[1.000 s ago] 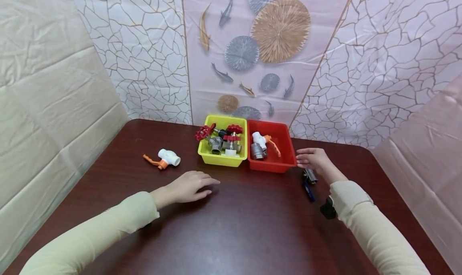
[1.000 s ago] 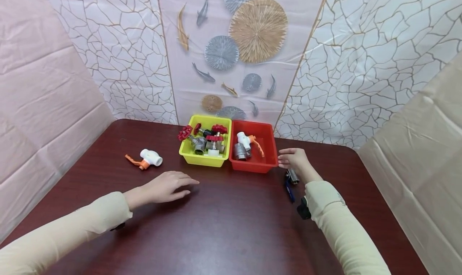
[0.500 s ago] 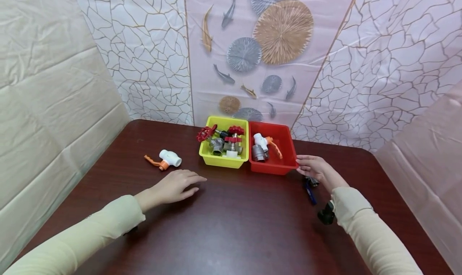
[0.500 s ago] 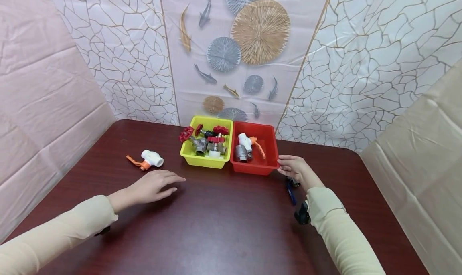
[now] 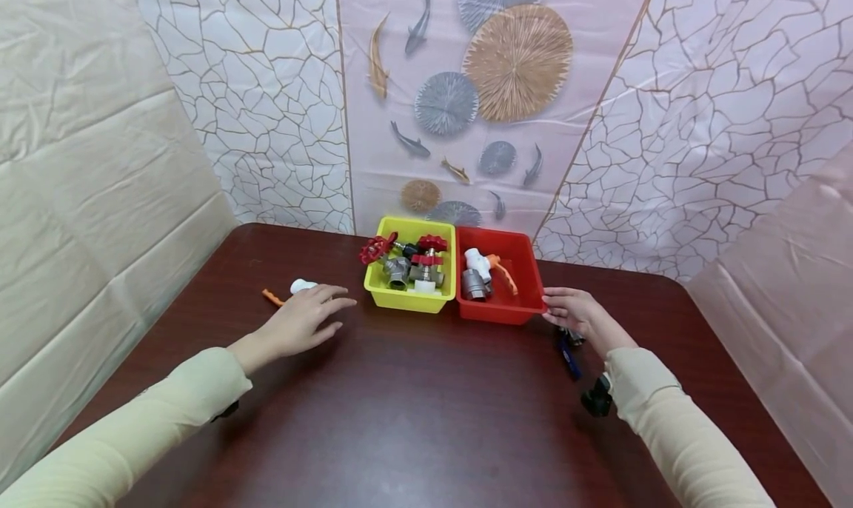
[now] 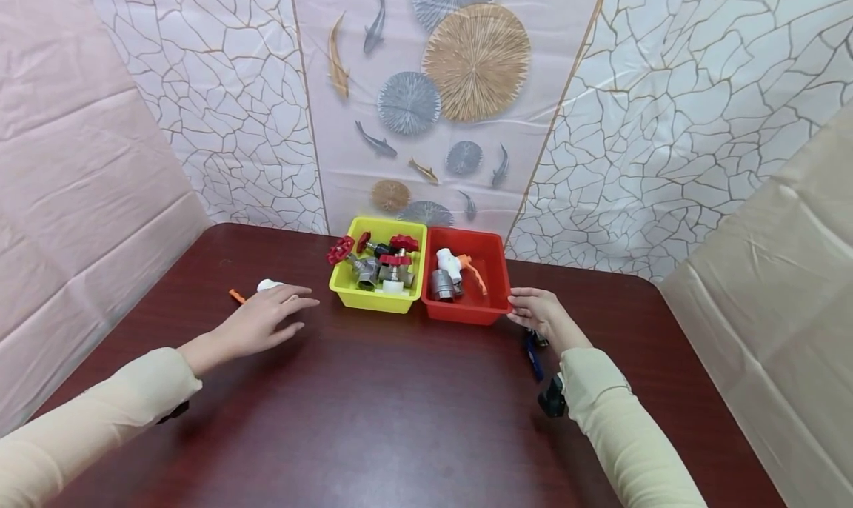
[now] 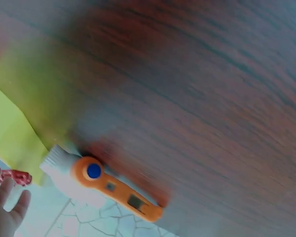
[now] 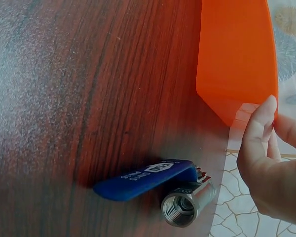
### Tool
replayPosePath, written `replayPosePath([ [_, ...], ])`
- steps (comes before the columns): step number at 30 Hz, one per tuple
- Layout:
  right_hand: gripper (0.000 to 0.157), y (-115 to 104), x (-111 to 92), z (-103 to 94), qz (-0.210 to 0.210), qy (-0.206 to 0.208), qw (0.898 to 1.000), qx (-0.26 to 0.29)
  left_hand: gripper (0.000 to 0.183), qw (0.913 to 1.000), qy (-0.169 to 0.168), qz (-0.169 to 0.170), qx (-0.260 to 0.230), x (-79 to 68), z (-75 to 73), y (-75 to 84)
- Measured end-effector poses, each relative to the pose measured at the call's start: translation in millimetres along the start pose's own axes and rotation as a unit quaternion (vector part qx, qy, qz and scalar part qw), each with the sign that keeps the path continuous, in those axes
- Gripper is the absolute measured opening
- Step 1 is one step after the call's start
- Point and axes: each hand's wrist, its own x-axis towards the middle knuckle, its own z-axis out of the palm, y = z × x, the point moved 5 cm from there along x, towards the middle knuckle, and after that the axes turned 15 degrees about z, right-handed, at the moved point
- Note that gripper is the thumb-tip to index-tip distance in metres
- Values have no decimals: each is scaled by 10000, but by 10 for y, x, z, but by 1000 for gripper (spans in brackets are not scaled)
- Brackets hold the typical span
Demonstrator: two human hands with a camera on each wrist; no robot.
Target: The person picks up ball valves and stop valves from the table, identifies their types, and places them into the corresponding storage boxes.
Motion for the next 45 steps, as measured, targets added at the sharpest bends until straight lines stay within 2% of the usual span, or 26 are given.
replayPosePath([
  [5,38,2,-12,2,-24,59,10000,43,48,9984,-95,-557,-64,-51,-11,-133],
  [9,42,10,-15,23,-36,-21,10000,13,56,9944,-295,-998,-187,-86,-11,-231],
  [16,44,-7,-3,17,-121,-1,9998,-163,65,9859,-629,-1492,-431,-88,43,-359],
  [23,45,-11,-6,-16,-133,24,9994,-304,66,9796,-846,-1710,-625,-80,118,-415],
  [36,49,12,9,5,-274,7,9988,-417,66,9716,-1124,-1970,-674,-61,196,-560],
  [45,51,15,4,-3,-299,-90,9991,-284,73,9697,-1254,-1880,-925,-22,256,-557],
])
